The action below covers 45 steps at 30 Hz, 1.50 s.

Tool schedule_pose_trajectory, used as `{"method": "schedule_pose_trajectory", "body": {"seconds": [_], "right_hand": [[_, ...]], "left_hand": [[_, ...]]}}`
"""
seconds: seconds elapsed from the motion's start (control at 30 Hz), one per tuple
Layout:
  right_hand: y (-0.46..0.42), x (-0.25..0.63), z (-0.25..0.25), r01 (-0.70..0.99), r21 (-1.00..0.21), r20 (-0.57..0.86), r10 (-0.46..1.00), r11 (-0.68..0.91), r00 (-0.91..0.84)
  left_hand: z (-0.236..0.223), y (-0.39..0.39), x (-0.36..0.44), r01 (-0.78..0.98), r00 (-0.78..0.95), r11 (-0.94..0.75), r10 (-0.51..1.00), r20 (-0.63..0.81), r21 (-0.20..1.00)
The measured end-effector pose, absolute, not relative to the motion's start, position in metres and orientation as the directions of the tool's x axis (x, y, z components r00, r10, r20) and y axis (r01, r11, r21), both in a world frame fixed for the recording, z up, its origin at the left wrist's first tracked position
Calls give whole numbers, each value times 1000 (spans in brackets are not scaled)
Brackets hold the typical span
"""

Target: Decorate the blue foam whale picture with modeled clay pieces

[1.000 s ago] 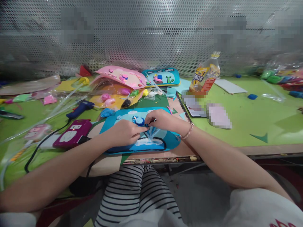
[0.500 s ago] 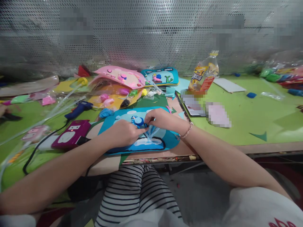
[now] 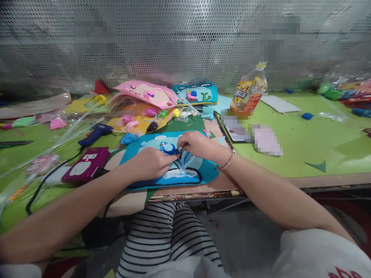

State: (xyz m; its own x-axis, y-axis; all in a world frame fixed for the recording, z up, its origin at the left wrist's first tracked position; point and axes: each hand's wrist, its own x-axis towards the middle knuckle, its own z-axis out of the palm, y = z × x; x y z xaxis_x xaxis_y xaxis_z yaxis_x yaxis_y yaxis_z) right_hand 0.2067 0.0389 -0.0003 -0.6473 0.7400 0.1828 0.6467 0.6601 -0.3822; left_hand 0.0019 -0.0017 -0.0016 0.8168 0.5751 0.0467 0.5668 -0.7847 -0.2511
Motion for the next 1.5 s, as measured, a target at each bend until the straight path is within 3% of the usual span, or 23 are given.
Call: {"method": "schedule_pose_trajectory", "body": {"seconds": [0.3, 0.63, 1.1, 1.3, 1.5], "right_hand": [[33, 203, 8, 660, -312, 139, 720, 684, -680], [41, 207, -5, 622, -291, 181, 680, 727, -711], [33, 210, 9, 664, -238, 59, 693, 709, -718], [34, 211, 5, 665, -167, 124, 685, 728, -718], [35, 211, 3, 637, -186, 118, 661, 748, -741]], "left_hand": [[-3, -2, 5, 604, 784, -760, 621, 4, -240], [-5, -1, 6, 607, 779, -757, 626, -4, -244], [-6, 0, 6, 627, 760, -748, 648, -37, -220], [-3, -1, 7, 657, 745, -738, 667, -17, -154], [-6, 1, 7, 659, 743, -736, 669, -19, -154]]}}
